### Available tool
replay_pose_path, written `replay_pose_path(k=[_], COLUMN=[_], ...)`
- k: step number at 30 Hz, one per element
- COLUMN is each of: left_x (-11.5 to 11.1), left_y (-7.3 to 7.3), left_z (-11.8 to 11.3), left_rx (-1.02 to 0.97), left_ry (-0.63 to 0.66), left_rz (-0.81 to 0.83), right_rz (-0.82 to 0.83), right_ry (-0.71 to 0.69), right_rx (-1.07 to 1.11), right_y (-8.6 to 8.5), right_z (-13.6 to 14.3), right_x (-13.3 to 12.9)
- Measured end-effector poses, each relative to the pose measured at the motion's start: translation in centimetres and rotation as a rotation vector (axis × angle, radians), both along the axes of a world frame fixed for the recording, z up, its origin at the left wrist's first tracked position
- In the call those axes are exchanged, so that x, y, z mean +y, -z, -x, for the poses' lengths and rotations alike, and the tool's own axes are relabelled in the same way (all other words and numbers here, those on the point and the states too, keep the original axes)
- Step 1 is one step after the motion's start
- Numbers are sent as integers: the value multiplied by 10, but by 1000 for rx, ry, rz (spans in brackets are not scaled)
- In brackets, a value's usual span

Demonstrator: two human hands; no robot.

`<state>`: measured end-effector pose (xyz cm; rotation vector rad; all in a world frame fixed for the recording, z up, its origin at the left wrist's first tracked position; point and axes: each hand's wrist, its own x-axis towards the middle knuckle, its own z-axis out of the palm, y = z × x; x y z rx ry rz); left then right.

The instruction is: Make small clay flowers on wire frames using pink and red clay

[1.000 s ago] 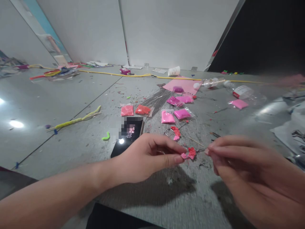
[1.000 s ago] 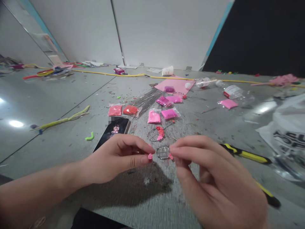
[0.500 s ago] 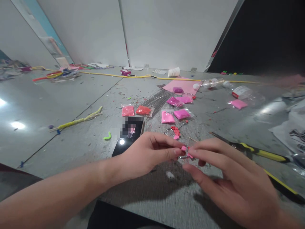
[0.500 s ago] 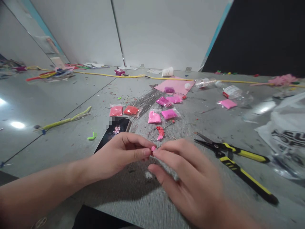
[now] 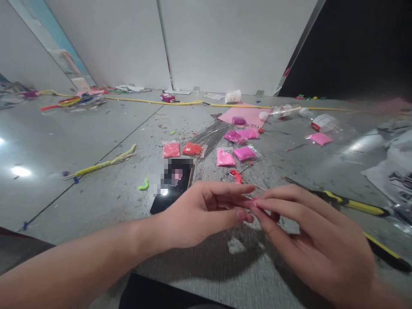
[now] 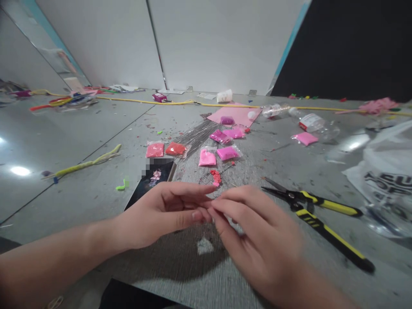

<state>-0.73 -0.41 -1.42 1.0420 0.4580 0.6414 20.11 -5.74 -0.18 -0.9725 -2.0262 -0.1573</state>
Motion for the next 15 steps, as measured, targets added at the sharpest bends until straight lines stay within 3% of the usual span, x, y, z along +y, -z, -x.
replay_pose_path(k=[2,4,8,10,15], left_x=[0,1,12,18,22], left_y=[2,3,7,11,19], left_z=[1,1,-5,-10,-21], left_rx=[1,55,358,524,876], left_ry=[9,-18,-78,-53,-33], left_rz=[-60,-255,-1051,-1334,-1565], right_rz=[-9,-8,66,135,270], right_ry=[23,77,217,264,295], right_rx=[-2,11,149,281,489], right_y=[-1,-2,-5,-5,-5], right_z=[-1,-3,-6,-6,-9], right_x=[1,1,-3,-5,-4])
